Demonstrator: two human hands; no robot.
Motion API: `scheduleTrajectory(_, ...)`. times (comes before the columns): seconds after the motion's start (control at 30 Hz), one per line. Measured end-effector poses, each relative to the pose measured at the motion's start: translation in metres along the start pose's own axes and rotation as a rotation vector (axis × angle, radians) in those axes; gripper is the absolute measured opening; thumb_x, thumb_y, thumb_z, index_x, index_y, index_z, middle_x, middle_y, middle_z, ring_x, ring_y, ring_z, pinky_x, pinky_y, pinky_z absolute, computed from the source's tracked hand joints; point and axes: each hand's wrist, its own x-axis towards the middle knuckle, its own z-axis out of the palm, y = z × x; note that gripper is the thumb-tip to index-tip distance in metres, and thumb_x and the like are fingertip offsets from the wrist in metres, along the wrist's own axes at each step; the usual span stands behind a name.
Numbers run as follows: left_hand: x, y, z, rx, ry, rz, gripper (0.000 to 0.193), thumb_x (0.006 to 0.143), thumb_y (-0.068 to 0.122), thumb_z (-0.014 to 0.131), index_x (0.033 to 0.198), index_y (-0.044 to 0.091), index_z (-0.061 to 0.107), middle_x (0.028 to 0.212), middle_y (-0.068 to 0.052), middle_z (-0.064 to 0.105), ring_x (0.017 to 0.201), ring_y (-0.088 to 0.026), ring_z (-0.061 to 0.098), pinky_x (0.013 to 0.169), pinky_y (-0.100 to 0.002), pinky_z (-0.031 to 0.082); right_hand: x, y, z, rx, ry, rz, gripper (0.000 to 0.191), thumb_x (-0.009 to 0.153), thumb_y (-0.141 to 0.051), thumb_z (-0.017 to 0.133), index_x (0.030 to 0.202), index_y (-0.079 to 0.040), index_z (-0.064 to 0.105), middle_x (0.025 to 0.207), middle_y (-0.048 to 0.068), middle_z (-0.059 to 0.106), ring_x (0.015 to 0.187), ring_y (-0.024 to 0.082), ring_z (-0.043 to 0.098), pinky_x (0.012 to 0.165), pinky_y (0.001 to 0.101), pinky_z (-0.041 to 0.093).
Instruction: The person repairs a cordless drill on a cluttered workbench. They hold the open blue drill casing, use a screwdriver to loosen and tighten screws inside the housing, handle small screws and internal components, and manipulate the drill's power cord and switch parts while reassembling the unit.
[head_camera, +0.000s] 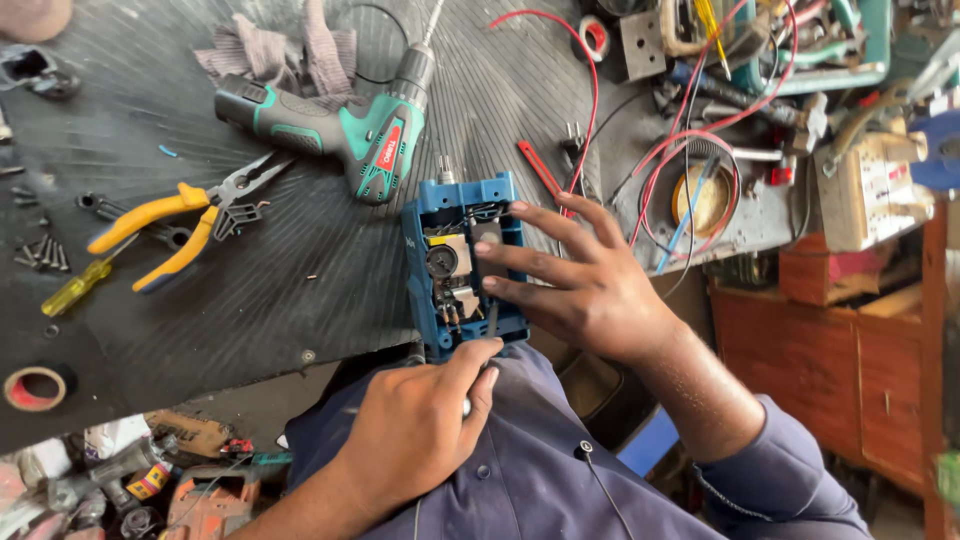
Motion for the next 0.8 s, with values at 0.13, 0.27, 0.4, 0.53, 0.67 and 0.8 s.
scheduleTrajectory(0.13, 0.006, 0.021, 0.024, -0.033, 0.022, -0.152, 0.026, 0.096, 0.014, 0.067, 0.119, 0.005, 0.059, 0.060, -0.008, 0.065, 0.056, -0.027, 0.069, 0.053, -0.040, 0.053, 0.006, 0.016, -0.009, 0.051, -0.066, -0.104, 0.048, 0.075, -0.026, 0.078, 0.122, -0.023, 0.074, 0.142, -0.001, 0.062, 0.142, 0.030, 0.047, 0.117, 0.0611, 0.034)
scheduleTrajectory(0.27, 0.009, 0.042, 0.044, -0.091, 0.182, -0.313, 0.039, 0.092, 0.014, 0.066, 0.128, 0.003, 0.056, 0.059, -0.010, 0.066, 0.055, -0.030, 0.070, 0.052, -0.042, 0.053, 0.011, 0.039, -0.013, 0.090, -0.108, -0.272, 0.048, 0.074, -0.025, 0.076, 0.122, -0.020, 0.075, 0.138, 0.002, 0.063, 0.141, 0.026, 0.050, 0.117, 0.0598, 0.035)
scheduleTrajectory(0.4, 0.012, 0.064, 0.063, 0.069, 0.354, -0.474, 0.035, 0.092, 0.014, 0.066, 0.125, 0.005, 0.060, 0.062, -0.013, 0.069, 0.057, -0.033, 0.071, 0.050, -0.043, 0.052, 0.010, 0.056, -0.008, 0.195, -0.086, -0.350, 0.038, 0.084, -0.023, 0.075, 0.122, -0.017, 0.074, 0.138, 0.004, 0.063, 0.139, 0.025, 0.054, 0.117, 0.0574, 0.036)
scheduleTrajectory(0.53, 0.017, 0.080, 0.081, 0.325, 0.434, -0.572, 0.032, 0.092, 0.012, 0.065, 0.122, 0.005, 0.062, 0.062, -0.015, 0.069, 0.057, -0.035, 0.070, 0.051, -0.046, 0.052, 0.006, 0.064, -0.002, 0.226, -0.045, -0.394, 0.033, 0.087, -0.023, 0.075, 0.119, -0.019, 0.076, 0.136, 0.004, 0.064, 0.136, 0.025, 0.056, 0.115, 0.0571, 0.038)
scheduleTrajectory(0.67, 0.026, 0.094, 0.090, 0.544, 0.409, -0.654, 0.026, 0.093, 0.014, 0.064, 0.116, 0.003, 0.064, 0.058, -0.016, 0.067, 0.053, -0.038, 0.068, 0.048, -0.047, 0.053, 0.004, 0.063, -0.002, 0.156, -0.013, -0.407, 0.028, 0.086, -0.023, 0.076, 0.114, -0.020, 0.077, 0.132, 0.001, 0.066, 0.132, 0.022, 0.058, 0.115, 0.0588, 0.037)
scheduleTrajectory(0.8, 0.041, 0.108, 0.083, 0.705, 0.325, -0.731, 0.015, 0.092, 0.020, 0.065, 0.101, 0.008, 0.068, 0.058, -0.013, 0.069, 0.051, -0.036, 0.068, 0.047, -0.047, 0.053, 0.006, 0.061, -0.004, 0.129, -0.009, -0.420, 0.023, 0.086, -0.025, 0.075, 0.108, -0.023, 0.078, 0.127, -0.001, 0.066, 0.128, 0.021, 0.059, 0.115, 0.0605, 0.035)
